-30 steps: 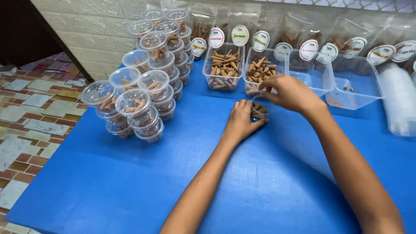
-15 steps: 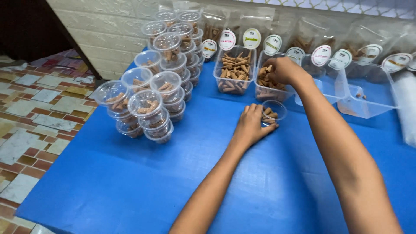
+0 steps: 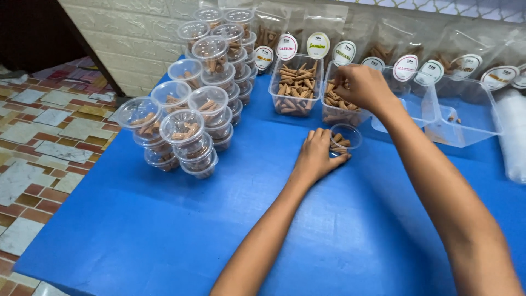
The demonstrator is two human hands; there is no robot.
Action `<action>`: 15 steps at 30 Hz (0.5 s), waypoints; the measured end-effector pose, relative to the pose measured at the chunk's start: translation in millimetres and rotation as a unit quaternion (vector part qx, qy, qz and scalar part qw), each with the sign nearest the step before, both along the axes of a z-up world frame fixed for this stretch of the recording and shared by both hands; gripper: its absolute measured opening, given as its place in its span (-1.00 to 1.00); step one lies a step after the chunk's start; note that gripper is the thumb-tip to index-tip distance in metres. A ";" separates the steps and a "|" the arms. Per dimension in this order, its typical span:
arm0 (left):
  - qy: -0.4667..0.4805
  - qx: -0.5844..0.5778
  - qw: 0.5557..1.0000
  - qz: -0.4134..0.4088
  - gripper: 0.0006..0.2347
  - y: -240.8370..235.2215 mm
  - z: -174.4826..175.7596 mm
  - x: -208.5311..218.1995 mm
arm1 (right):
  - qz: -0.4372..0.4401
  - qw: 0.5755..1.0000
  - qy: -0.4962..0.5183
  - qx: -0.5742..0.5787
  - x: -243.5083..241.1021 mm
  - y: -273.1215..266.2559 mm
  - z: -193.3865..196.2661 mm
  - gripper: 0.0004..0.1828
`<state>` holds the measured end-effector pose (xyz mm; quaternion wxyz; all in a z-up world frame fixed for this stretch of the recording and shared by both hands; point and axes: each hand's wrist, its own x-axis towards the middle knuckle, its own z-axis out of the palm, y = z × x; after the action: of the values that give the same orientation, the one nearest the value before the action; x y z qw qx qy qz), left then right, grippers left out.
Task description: Filling small plastic cups with incense cones from larger bins and stacking the filled containers.
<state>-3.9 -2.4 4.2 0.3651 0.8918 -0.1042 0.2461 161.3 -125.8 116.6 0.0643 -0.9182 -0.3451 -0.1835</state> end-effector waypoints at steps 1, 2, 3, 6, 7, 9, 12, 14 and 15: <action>0.000 0.000 1.000 -0.001 -0.54 0.3 1.7 -1.2 | -0.001 1.000 0.000 0.000 -17.2 -2.7 13.6 -0.85; 0.012 -0.001 1.000 -0.006 -0.55 0.6 3.5 -2.4 | 0.014 0.999 0.037 0.022 -34.4 -5.4 27.2 -0.83; 0.024 -0.002 1.000 -0.010 -0.55 1.0 5.2 -3.7 | 0.029 0.996 0.075 0.044 -51.6 -7.8 40.7 -0.81; 0.032 -0.007 0.999 -0.015 -0.53 1.9 6.6 -3.4 | 0.026 0.985 0.167 0.013 -107.8 -8.8 69.5 -0.85; 0.032 -0.007 0.999 -0.017 -0.53 1.9 6.1 -3.5 | 0.025 0.986 0.167 0.013 -116.2 -12.3 69.6 -0.85; 0.034 -0.010 0.999 -0.018 -0.52 2.0 5.3 -3.3 | 0.017 0.972 0.230 -0.055 -132.7 -18.8 70.2 -0.80; 0.034 -0.003 0.999 -0.013 -0.52 0.7 0.6 -0.5 | -0.003 0.961 0.265 -0.082 -136.4 -21.4 57.0 -0.78; 0.029 -0.008 0.999 -0.018 -0.52 1.8 -1.7 0.2 | -0.004 0.960 0.269 -0.082 -127.0 -26.6 45.9 -0.78; 0.027 -0.014 0.999 -0.022 -0.51 1.6 -4.0 -0.1 | -0.006 0.958 0.275 -0.084 -122.6 -29.7 39.3 -0.79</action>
<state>-4.0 -0.7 0.3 0.3855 0.8905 -0.1107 0.2148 38.7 -155.5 155.9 0.0786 -0.9374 -0.3225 0.1057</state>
